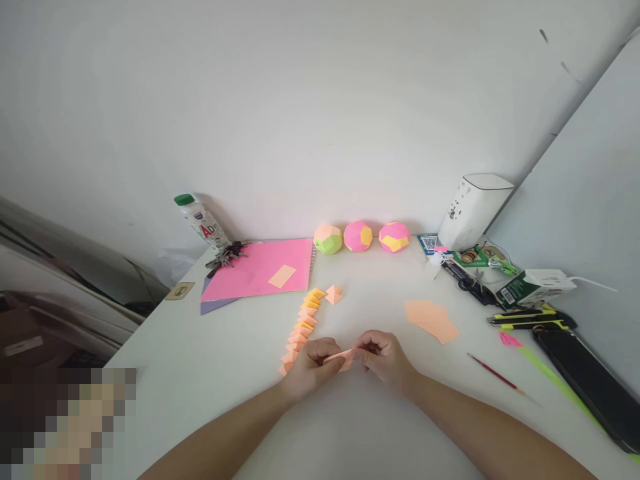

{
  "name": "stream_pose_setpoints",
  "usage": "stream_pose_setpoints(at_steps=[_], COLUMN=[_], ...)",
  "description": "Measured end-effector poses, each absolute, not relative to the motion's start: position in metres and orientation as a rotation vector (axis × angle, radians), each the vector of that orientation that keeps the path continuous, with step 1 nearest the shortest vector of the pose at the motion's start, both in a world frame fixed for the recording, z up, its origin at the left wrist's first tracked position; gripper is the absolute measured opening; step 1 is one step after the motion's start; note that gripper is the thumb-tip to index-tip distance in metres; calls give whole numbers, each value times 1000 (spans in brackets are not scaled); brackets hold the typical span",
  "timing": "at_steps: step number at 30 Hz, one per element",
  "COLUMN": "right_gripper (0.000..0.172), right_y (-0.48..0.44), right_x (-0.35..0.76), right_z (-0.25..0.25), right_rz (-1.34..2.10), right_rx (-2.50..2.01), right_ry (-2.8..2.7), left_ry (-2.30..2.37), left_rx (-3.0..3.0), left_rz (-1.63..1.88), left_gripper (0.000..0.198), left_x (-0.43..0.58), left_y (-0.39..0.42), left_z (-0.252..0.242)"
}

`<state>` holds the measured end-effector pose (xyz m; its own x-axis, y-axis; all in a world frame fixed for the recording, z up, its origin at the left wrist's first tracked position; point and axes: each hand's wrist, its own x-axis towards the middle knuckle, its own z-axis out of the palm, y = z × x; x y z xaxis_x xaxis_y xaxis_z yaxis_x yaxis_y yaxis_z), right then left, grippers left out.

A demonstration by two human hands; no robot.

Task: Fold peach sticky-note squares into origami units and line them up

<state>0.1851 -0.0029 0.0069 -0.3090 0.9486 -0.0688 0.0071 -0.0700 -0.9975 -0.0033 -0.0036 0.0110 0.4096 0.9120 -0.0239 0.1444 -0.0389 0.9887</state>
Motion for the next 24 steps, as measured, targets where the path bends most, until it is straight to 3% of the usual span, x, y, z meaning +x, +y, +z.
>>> stream_pose_setpoints(at_steps=[24], right_gripper=[30], right_y=[-5], right_x=[186], right_z=[9], right_rz=[1476], right_rx=[-1014], right_ry=[-1470], left_ry=[1008], left_rx=[1507], left_rz=[856], left_gripper=[25], left_x=[-3], left_y=[-4], left_z=[10])
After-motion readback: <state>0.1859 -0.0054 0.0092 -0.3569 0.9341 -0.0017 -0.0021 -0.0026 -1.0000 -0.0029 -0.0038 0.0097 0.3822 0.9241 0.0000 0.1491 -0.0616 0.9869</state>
